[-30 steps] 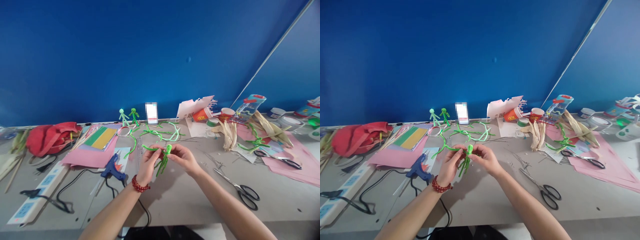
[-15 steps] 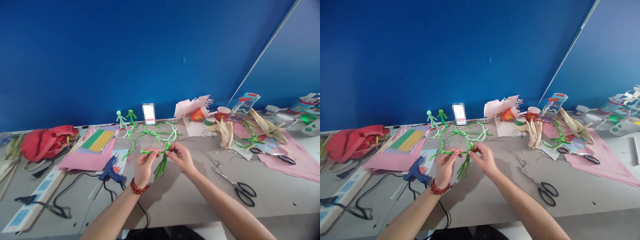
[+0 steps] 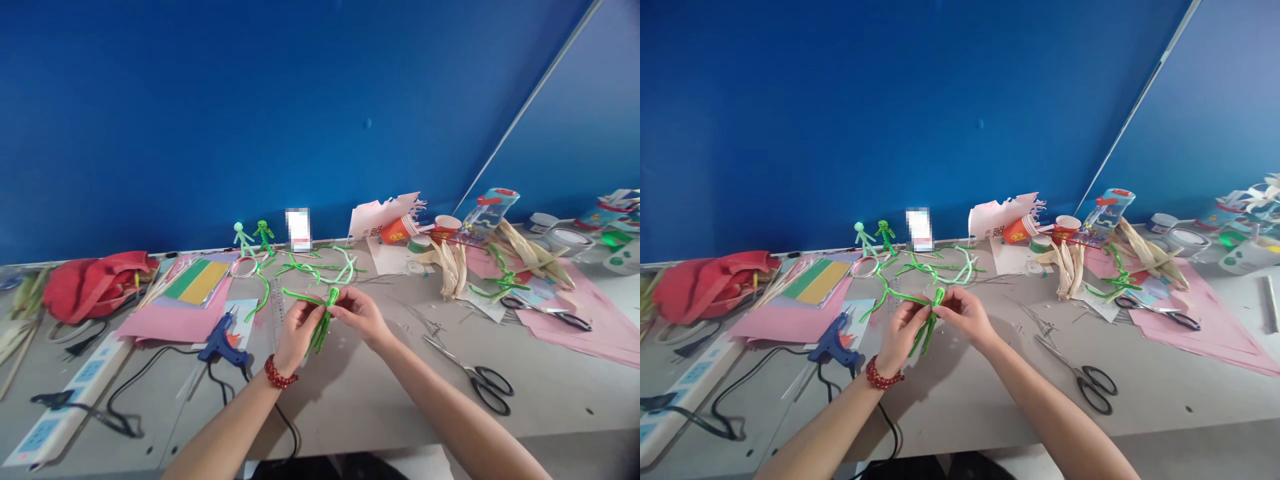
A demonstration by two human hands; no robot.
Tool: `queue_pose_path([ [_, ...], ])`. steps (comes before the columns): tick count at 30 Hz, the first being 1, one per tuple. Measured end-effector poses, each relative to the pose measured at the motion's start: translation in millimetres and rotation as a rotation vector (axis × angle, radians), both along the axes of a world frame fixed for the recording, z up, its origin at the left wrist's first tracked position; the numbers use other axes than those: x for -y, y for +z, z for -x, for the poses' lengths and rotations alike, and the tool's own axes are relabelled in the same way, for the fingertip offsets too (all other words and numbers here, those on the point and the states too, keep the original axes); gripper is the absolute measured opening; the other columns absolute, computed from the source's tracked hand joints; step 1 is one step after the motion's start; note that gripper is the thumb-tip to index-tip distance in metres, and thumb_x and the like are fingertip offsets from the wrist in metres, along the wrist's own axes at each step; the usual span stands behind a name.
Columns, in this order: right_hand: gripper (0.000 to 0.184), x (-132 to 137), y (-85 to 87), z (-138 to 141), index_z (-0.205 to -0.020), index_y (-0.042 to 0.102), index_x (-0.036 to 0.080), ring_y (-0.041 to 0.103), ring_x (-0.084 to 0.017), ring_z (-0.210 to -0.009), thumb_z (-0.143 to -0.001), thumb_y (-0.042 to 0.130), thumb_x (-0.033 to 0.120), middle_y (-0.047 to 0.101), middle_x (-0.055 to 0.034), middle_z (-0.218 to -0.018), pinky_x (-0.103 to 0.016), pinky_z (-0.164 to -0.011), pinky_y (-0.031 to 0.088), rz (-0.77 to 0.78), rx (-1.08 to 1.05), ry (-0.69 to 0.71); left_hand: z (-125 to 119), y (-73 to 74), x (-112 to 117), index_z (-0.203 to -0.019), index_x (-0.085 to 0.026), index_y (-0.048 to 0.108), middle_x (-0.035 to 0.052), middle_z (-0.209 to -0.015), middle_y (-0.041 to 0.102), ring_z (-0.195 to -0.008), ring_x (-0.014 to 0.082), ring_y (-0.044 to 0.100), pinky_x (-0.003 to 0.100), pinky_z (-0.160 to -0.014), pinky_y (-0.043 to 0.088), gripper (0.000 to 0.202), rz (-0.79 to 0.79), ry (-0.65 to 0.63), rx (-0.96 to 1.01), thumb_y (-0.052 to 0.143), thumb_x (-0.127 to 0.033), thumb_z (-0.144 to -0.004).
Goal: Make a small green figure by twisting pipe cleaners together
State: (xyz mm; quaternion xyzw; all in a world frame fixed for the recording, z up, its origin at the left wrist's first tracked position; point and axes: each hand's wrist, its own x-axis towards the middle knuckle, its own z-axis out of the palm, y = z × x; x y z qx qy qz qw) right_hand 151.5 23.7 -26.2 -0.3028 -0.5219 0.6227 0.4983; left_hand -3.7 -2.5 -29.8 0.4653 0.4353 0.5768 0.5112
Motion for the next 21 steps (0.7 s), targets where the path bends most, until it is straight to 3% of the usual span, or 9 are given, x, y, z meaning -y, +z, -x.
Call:
queue_pose_path([
  [9, 0.03, -0.7, -6.2, 3.8, -0.074, 0.055, 0.019, 0.058, -0.012, -0.062, -0.071, 0.079, 0.037, 0.059, 0.0023, -0.069, -0.028, -0.063, 0.052, 0.003, -0.043, 0.037, -4.2, 5.1, -0.6, -0.085, -0.017, 0.063, -0.001, -0.074, 0.065, -0.065, 0.0131, 0.062, 0.026, -0.068, 0.051, 0.026, 0.085, -0.075, 0.131, 0.074, -0.038, -0.075],
  [16, 0.028, -1.3, -6.9, 2.3, -0.074, 0.056, 0.019, 0.057, -0.013, -0.059, -0.075, 0.074, 0.04, 0.058, 0.0018, -0.064, -0.027, -0.06, 0.049, -0.07, 0.126, -0.018, -1.6, 4.1, -0.1, -0.078, -0.016, 0.06, -0.0009, -0.067, 0.059, -0.064, 0.0122, 0.055, 0.022, -0.059, 0.043, 0.023, -0.074, -0.029, -0.103, 0.065, -0.038, -0.083],
  [21, 0.026, -2.0, -4.2, 0.2, -0.074, 0.057, 0.018, 0.057, -0.013, -0.059, -0.075, 0.073, 0.038, 0.058, 0.0017, -0.064, -0.027, -0.059, 0.047, -0.084, 0.166, -0.005, 0.3, 2.9, 2.2, -0.08, -0.016, 0.06, -0.0009, -0.065, 0.057, -0.06, 0.0117, 0.053, 0.022, -0.055, 0.04, 0.022, -0.094, -0.005, -0.215, 0.063, -0.037, -0.085],
])
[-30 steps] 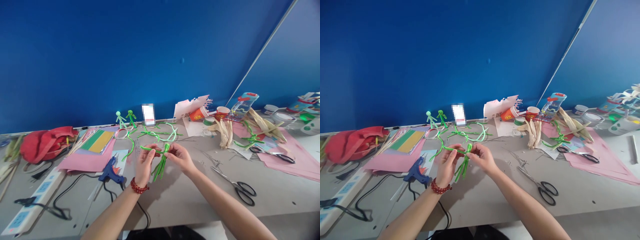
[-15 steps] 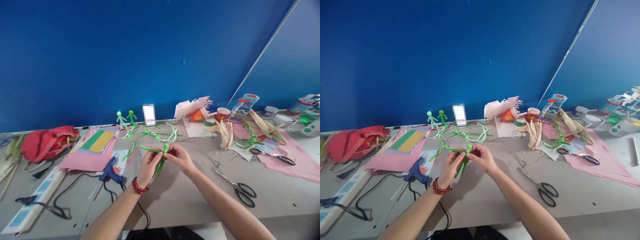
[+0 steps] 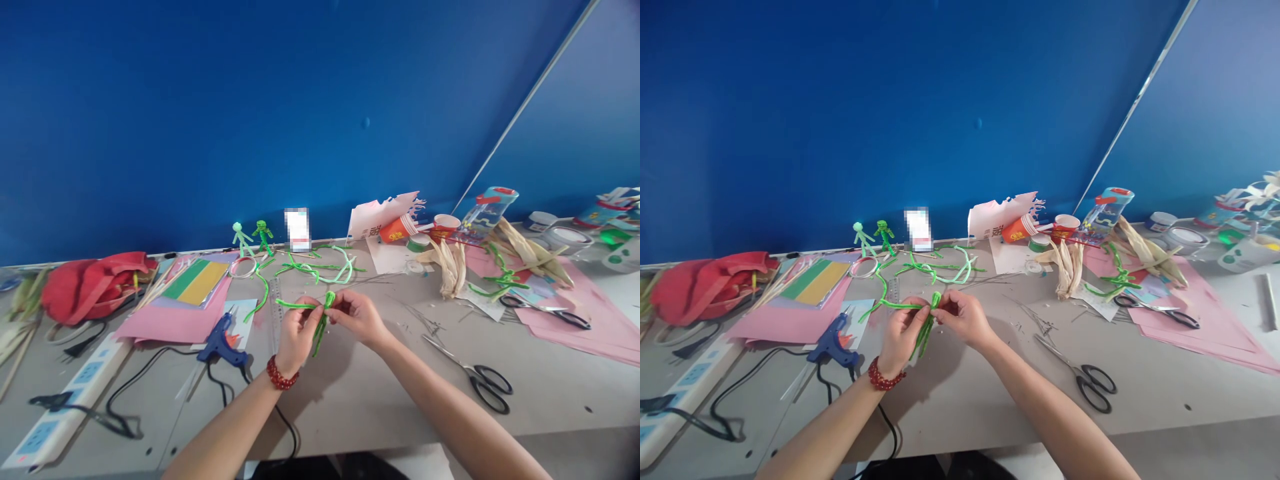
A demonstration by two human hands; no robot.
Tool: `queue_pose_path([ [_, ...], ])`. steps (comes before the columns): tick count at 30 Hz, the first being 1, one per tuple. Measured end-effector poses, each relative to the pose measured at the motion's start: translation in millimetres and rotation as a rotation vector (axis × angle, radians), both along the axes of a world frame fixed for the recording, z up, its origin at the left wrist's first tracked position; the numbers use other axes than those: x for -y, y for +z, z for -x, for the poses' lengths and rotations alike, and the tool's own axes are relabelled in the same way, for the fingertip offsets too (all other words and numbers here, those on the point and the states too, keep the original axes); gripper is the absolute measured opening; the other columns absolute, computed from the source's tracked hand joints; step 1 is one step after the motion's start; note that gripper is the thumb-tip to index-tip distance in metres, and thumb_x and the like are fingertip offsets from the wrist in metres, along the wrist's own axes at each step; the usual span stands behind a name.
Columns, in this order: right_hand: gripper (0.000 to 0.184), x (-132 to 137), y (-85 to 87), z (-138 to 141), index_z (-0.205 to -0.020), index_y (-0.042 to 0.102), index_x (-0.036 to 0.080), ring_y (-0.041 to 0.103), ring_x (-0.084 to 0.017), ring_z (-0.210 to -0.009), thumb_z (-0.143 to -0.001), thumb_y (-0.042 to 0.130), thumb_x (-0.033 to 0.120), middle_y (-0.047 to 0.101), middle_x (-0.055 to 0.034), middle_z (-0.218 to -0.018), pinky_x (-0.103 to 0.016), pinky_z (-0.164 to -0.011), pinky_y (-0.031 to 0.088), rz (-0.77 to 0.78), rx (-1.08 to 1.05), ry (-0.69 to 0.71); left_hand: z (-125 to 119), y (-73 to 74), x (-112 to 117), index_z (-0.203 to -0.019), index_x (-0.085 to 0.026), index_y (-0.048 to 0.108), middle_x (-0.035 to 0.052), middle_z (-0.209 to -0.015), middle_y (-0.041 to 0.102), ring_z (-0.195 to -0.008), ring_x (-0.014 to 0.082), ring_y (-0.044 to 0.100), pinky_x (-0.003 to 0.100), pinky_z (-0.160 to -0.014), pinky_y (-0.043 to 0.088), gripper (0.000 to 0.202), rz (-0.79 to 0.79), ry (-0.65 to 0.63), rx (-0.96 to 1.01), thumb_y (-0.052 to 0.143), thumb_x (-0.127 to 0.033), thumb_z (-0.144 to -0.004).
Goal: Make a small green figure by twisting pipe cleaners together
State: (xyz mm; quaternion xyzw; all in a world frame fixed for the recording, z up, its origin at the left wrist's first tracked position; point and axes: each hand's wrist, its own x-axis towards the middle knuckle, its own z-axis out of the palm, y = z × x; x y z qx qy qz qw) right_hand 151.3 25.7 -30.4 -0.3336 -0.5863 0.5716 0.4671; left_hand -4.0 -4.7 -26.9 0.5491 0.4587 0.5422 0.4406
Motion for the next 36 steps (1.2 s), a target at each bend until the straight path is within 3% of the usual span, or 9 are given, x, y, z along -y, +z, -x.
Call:
queue_pose_path([
  [8, 0.028, -3.5, -5.9, -0.2, -0.074, 0.055, 0.019, 0.062, -0.014, -0.062, -0.074, 0.077, 0.038, 0.06, 0.0023, -0.068, -0.028, -0.062, 0.05, 0.037, -0.096, 0.028, -5.0, -5.7, -1.3, -0.089, -0.018, 0.064, -0.0009, -0.073, 0.065, -0.067, 0.0117, 0.061, 0.022, -0.064, 0.048, 0.024, 0.219, -0.034, 0.335, 0.07, -0.039, -0.079],
  [14, 0.028, -5.7, 0.7, -5.4, -0.075, 0.056, 0.018, 0.059, -0.013, -0.061, -0.076, 0.074, 0.04, 0.059, 0.0025, -0.066, -0.026, -0.06, 0.047, 0.026, -0.016, 0.022, -2.4, 1.9, -4.1, -0.088, -0.017, 0.066, 0.0013, -0.077, 0.07, -0.071, 0.0141, 0.065, 0.026, -0.07, 0.051, 0.03, 0.296, -0.087, 0.375, 0.079, -0.036, -0.069],
  [19, 0.033, -7.2, 8.6, -8.8, -0.071, 0.055, 0.018, 0.051, -0.01, -0.056, -0.072, 0.076, 0.044, 0.053, 0.0043, -0.063, -0.023, -0.056, 0.043, 0.068, -0.011, 0.02, -1.3, 7.6, -7.4, -0.083, -0.014, 0.069, 0.0038, -0.08, 0.072, -0.079, 0.0161, 0.065, 0.026, -0.075, 0.05, 0.029, 0.29, -0.161, 0.288, 0.083, -0.031, -0.064],
  [25, 0.035, -7.7, 8.5, -8.5, -0.072, 0.055, 0.018, 0.051, -0.01, -0.057, -0.07, 0.078, 0.045, 0.055, 0.0036, -0.063, -0.024, -0.057, 0.043, 0.095, -0.037, 0.024, -1.2, 6.5, -6.8, -0.079, -0.014, 0.069, 0.0035, -0.076, 0.071, -0.071, 0.0143, 0.064, 0.025, -0.066, 0.049, 0.026, 0.324, -0.168, 0.251, 0.082, -0.03, -0.064],
  [32, 0.032, -6.3, 6.7, -6.7, -0.076, 0.059, 0.018, 0.055, -0.012, -0.061, -0.07, 0.078, 0.044, 0.058, 0.0019, -0.066, -0.026, -0.061, 0.047, 0.102, -0.06, 0.055, -2.9, 4.3, -3.3, -0.085, -0.015, 0.063, 0.0012, -0.067, 0.068, -0.055, 0.0147, 0.063, 0.028, -0.055, 0.052, 0.032, 0.402, -0.115, 0.406, 0.076, -0.041, -0.071],
  [36, 0.026, -4.6, 8.4, -6.5, -0.083, 0.064, 0.018, 0.057, -0.013, -0.067, -0.073, 0.075, 0.039, 0.062, -0.0002, -0.073, -0.028, -0.067, 0.048, 0.088, -0.074, 0.111, -4.7, 1.7, -5.1, -0.086, -0.016, 0.059, -0.0013, -0.065, 0.066, -0.051, 0.0128, 0.06, 0.025, -0.051, 0.051, 0.037, 0.353, -0.056, 0.447, 0.081, -0.038, -0.065],
])
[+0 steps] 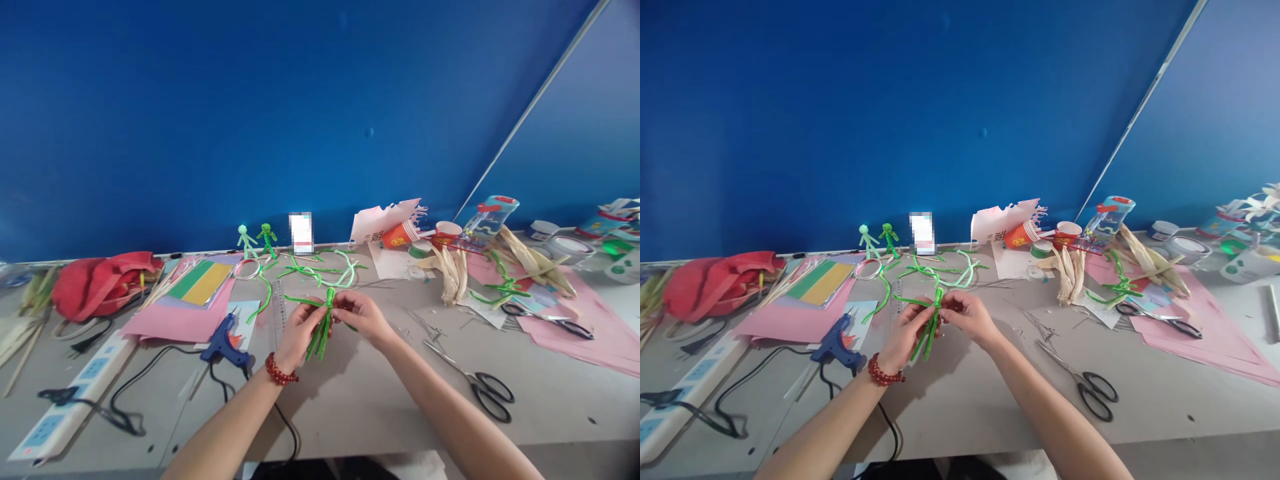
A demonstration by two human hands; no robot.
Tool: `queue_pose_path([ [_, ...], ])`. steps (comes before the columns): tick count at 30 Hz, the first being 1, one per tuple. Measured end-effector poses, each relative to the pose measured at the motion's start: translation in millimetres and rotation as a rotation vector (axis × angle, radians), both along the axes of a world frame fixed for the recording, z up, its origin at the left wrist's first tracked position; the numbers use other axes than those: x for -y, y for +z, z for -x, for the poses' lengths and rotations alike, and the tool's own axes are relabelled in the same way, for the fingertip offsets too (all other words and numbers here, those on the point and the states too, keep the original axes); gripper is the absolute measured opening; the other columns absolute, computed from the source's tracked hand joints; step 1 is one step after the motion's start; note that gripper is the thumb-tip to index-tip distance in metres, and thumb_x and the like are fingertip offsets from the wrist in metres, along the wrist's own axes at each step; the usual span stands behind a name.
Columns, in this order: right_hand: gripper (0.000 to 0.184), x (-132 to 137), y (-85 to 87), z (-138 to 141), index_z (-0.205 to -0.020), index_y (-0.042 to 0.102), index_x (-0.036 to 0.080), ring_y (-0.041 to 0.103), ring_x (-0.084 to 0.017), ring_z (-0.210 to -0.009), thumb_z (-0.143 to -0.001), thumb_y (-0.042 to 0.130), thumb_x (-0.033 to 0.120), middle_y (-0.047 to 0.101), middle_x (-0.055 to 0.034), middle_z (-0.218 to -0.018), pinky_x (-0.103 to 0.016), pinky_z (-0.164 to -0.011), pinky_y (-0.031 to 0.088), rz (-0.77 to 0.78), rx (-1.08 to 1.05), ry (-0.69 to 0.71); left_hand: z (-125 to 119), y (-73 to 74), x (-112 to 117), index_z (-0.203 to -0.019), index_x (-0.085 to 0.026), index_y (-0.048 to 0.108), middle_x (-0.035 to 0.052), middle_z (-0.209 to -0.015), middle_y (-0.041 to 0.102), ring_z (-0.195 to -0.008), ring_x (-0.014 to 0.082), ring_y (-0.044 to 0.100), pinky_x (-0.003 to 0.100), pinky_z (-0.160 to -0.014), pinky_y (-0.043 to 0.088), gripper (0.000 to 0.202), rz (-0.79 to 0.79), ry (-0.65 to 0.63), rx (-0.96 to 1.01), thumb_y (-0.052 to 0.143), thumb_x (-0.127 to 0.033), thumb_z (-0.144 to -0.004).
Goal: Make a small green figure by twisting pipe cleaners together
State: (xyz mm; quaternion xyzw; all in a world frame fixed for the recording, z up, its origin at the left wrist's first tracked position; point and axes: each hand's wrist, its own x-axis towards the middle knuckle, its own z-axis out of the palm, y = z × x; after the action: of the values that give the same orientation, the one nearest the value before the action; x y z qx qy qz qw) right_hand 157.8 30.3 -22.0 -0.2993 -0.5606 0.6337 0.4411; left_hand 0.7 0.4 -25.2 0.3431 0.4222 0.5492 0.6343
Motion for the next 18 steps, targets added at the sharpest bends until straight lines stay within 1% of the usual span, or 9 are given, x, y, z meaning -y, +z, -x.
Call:
queue_pose_path([
  [2, 0.024, 0.7, 1.2, 0.2, -0.082, 0.064, 0.018, 0.057, -0.013, -0.067, -0.074, 0.075, 0.037, 0.062, -0.0004, -0.074, -0.028, -0.067, 0.048, -0.019, 0.016, -0.018, 0.3, -2.8, -0.8, -0.086, -0.016, 0.06, -0.0012, -0.066, 0.065, -0.053, 0.0128, 0.06, 0.025, -0.052, 0.051, 0.036, -0.016, 0.007, -0.006, 0.08, -0.039, -0.067],
  [4, 0.024, 1.3, 2.0, 0.6, -0.082, 0.065, 0.018, 0.056, -0.013, -0.066, -0.074, 0.074, 0.038, 0.061, -0.0006, -0.074, -0.027, -0.065, 0.046, -0.038, 0.046, -0.041, 1.5, -5.3, -1.1, -0.087, -0.016, 0.062, -0.0003, -0.068, 0.065, -0.057, 0.0134, 0.061, 0.026, -0.056, 0.051, 0.032, -0.044, 0.009, -0.042, 0.076, -0.04, -0.071],
  [6, 0.025, 1.9, 2.1, 1.0, -0.081, 0.064, 0.018, 0.054, -0.013, -0.063, -0.074, 0.074, 0.04, 0.059, -0.0002, -0.072, -0.026, -0.061, 0.044, -0.062, 0.076, -0.063, 2.8, -5.9, -0.9, -0.084, -0.016, 0.064, 0.0008, -0.072, 0.065, -0.064, 0.0139, 0.061, 0.026, -0.062, 0.05, 0.027, -0.127, 0.022, -0.124, 0.072, -0.04, -0.075],
  [8, 0.026, 2.7, 1.8, 1.3, -0.077, 0.062, 0.018, 0.05, -0.012, -0.06, -0.074, 0.074, 0.041, 0.055, 0.0013, -0.069, -0.025, -0.057, 0.04, -0.085, 0.095, -0.083, 3.9, -4.0, -0.3, -0.079, -0.016, 0.065, 0.0011, -0.073, 0.063, -0.069, 0.0139, 0.059, 0.024, -0.065, 0.048, 0.023, -0.243, 0.027, -0.243, 0.069, -0.038, -0.079],
  [10, 0.028, 3.7, 1.4, 1.6, -0.072, 0.058, 0.018, 0.044, -0.01, -0.057, -0.074, 0.074, 0.041, 0.049, 0.0033, -0.064, -0.023, -0.053, 0.036, -0.093, 0.104, -0.103, 4.5, -0.4, 1.1, -0.074, -0.016, 0.065, 0.0011, -0.071, 0.06, -0.07, 0.0141, 0.056, 0.024, -0.065, 0.045, 0.022, -0.341, 0.016, -0.36, 0.066, -0.036, -0.082],
  [12, 0.03, 4.8, 1.0, 2.0, -0.069, 0.053, 0.019, 0.04, -0.01, -0.055, -0.075, 0.072, 0.041, 0.045, 0.0047, -0.061, -0.023, -0.052, 0.032, -0.09, 0.116, -0.109, 4.5, 3.3, 3.0, -0.072, -0.016, 0.065, 0.0017, -0.07, 0.058, -0.069, 0.0148, 0.053, 0.025, -0.063, 0.043, 0.022, -0.399, 0.015, -0.438, 0.064, -0.035, -0.083],
  [15, 0.026, 6.3, 0.1, 2.9, -0.067, 0.05, 0.019, 0.036, -0.01, -0.054, -0.077, 0.065, 0.037, 0.041, 0.0051, -0.058, -0.023, -0.051, 0.029, -0.101, 0.147, -0.11, 3.7, 6.1, 5.6, -0.069, -0.017, 0.065, 0.0022, -0.068, 0.055, -0.068, 0.016, 0.051, 0.026, -0.064, 0.042, 0.022, -0.438, 0.019, -0.479, 0.063, -0.035, -0.084],
  [18, 0.018, 7.6, -1.7, 4.4, -0.065, 0.048, 0.019, 0.035, -0.01, -0.055, -0.076, 0.058, 0.028, 0.039, 0.0051, -0.059, -0.024, -0.052, 0.028, -0.141, 0.181, -0.155, 2.9, 5.6, 7.0, -0.065, -0.019, 0.064, 0.002, -0.066, 0.054, -0.067, 0.0169, 0.051, 0.028, -0.067, 0.042, 0.025, -0.462, 0.004, -0.489, 0.062, -0.034, -0.085],
])
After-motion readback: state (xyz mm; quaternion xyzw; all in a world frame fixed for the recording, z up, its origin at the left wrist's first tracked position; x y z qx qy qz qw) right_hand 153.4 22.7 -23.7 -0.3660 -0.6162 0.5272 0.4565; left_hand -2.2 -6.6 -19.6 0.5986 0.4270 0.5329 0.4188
